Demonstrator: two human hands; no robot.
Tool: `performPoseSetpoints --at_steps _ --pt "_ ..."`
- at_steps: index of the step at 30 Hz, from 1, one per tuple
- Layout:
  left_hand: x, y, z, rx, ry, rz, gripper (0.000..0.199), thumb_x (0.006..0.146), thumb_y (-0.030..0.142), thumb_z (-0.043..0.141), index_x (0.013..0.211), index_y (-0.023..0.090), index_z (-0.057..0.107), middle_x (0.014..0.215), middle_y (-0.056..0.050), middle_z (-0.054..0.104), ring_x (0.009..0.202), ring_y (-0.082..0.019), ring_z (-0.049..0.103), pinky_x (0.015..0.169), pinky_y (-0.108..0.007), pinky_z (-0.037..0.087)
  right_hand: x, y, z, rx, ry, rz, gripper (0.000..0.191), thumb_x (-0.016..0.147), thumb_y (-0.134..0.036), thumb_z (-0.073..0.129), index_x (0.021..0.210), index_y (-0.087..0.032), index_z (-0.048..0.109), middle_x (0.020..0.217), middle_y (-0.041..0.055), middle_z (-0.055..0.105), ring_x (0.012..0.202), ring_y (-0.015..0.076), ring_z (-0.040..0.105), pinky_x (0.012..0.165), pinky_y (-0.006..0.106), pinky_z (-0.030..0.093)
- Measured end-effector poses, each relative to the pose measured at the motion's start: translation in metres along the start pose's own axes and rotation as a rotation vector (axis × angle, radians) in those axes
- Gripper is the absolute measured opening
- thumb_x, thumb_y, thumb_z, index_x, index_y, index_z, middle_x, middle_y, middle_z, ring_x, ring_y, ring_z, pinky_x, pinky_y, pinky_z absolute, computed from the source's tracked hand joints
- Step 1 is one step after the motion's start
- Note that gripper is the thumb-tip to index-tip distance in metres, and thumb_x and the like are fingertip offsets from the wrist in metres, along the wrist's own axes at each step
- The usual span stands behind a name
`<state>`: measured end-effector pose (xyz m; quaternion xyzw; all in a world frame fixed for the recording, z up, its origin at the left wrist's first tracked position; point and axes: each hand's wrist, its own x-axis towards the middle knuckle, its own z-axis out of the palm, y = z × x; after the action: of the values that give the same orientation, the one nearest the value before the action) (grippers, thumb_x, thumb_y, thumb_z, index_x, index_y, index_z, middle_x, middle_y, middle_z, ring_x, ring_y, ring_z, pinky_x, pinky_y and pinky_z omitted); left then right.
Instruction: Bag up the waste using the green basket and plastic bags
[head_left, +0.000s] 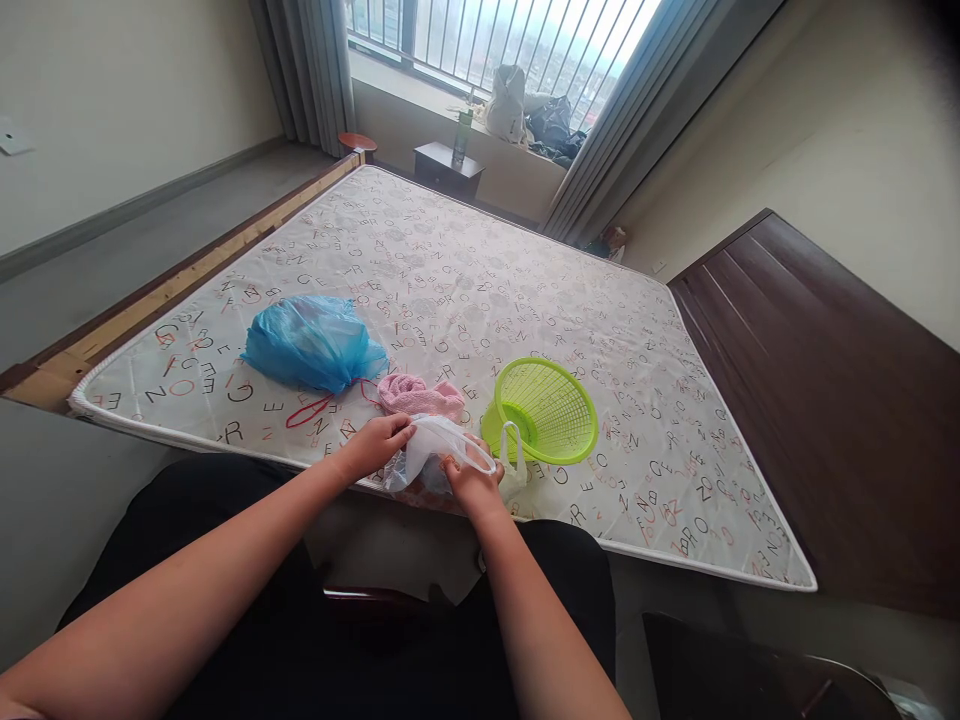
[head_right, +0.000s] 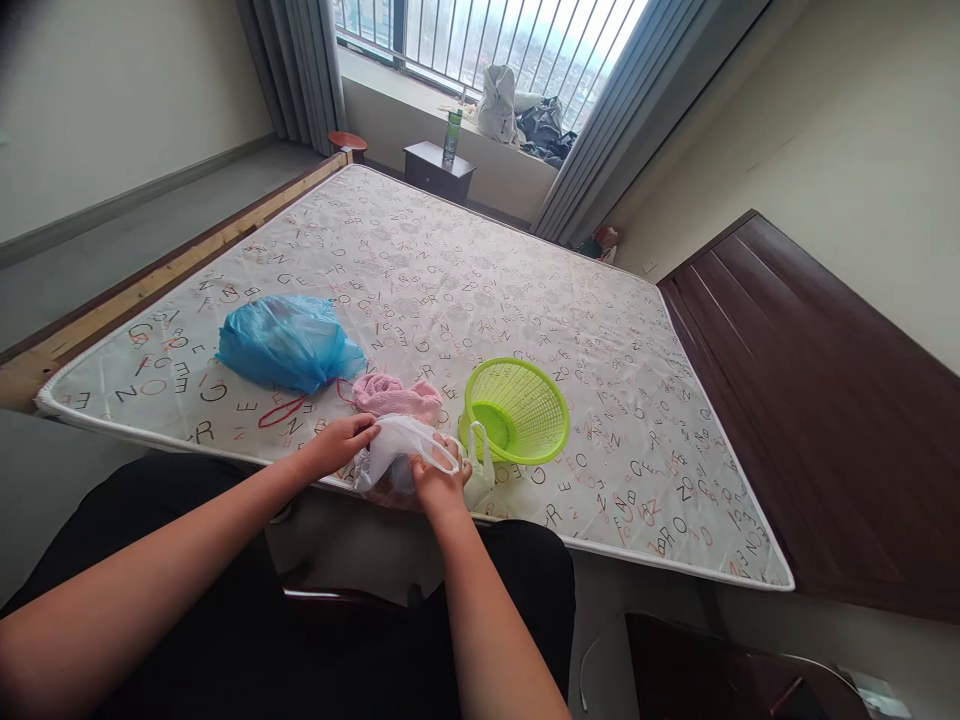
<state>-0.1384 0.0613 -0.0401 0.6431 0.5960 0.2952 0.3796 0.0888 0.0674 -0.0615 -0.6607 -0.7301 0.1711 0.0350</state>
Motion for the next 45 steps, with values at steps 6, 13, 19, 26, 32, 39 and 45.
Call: performPoseSetpoints --at_steps 6,13,19,26,32,39,45 --pt "0.0 0.0 0.0 0.006 0.001 -0.001 0.04 0.099 0.052 0.046 0.086 0.019 0.065 0.081 -0.002 0.068 0.076 -0.02 0.06 0.072 -0.031 0.044 0.001 -0.003 -0.007 0.115 0.01 -0.047 0.041 0.096 -0.035 0.06 0.136 -0.032 0.068 0.142 0.004 0.065 0.139 0.0268 0.051 0.11 0.04 0.039" --pt "0.0 0.002 0.0 -0.007 -0.006 -0.013 0.04 0.098 0.053 0.046 0.086 0.019 0.065 0.081 -0.002 0.068 0.077 -0.021 0.06 0.072 -0.031 0.044 -0.002 -0.002 -0.007 0.084 -0.007 -0.065 0.035 0.096 -0.028 0.059 0.128 -0.031 0.072 0.134 0.0037 0.07 0.131 0.0279 0.056 0.108 0.045 0.039" --pt "0.001 -0.001 0.001 -0.008 0.0 -0.013 0.041 0.099 0.053 0.044 0.086 0.019 0.062 0.083 -0.003 0.068 0.078 -0.021 0.06 0.072 -0.032 0.043 -0.001 -0.004 -0.013 0.12 0.045 -0.279 0.022 0.093 -0.016 0.056 0.101 -0.02 0.076 0.112 0.0065 0.072 0.112 0.0218 0.061 0.104 0.034 0.044" --pt "0.0 0.002 -0.001 0.004 0.003 -0.012 0.04 0.099 0.051 0.045 0.083 0.018 0.061 0.081 -0.002 0.066 0.079 -0.02 0.06 0.073 -0.031 0.042 -0.008 -0.008 -0.021 0.329 -0.321 -0.468 0.026 0.098 -0.029 0.052 0.101 -0.024 0.076 0.109 0.0028 0.075 0.115 0.0214 0.062 0.106 0.031 0.045" --pt "0.0 0.001 0.0 -0.023 0.016 -0.006 0.038 0.1 0.049 0.046 0.081 0.018 0.058 0.078 0.0 0.062 0.076 -0.018 0.056 0.069 -0.029 0.041 -0.003 0.0 -0.012 0.48 -0.554 -0.381 0.049 0.101 -0.021 0.031 0.131 -0.03 0.069 0.128 -0.0003 0.073 0.121 0.0193 0.064 0.104 0.033 0.05" --pt "-0.002 0.0 0.001 -0.046 -0.068 0.022 0.035 0.098 0.048 0.05 0.088 0.017 0.063 0.077 0.001 0.061 0.072 -0.015 0.053 0.066 -0.026 0.039 0.003 0.001 0.017 0.175 -0.317 -0.269 0.06 0.09 -0.035 0.063 0.149 -0.028 0.058 0.149 0.0099 0.06 0.146 0.0346 0.044 0.12 0.048 0.034" --pt "-0.005 0.002 0.002 -0.075 -0.207 0.051 0.036 0.098 0.048 0.052 0.093 0.015 0.066 0.083 -0.001 0.064 0.075 -0.016 0.056 0.068 -0.026 0.041 0.002 -0.003 0.037 0.075 -0.308 -0.354 0.059 0.096 -0.049 0.055 0.153 -0.032 0.053 0.156 0.0076 0.053 0.151 0.0335 0.037 0.127 0.047 0.021"
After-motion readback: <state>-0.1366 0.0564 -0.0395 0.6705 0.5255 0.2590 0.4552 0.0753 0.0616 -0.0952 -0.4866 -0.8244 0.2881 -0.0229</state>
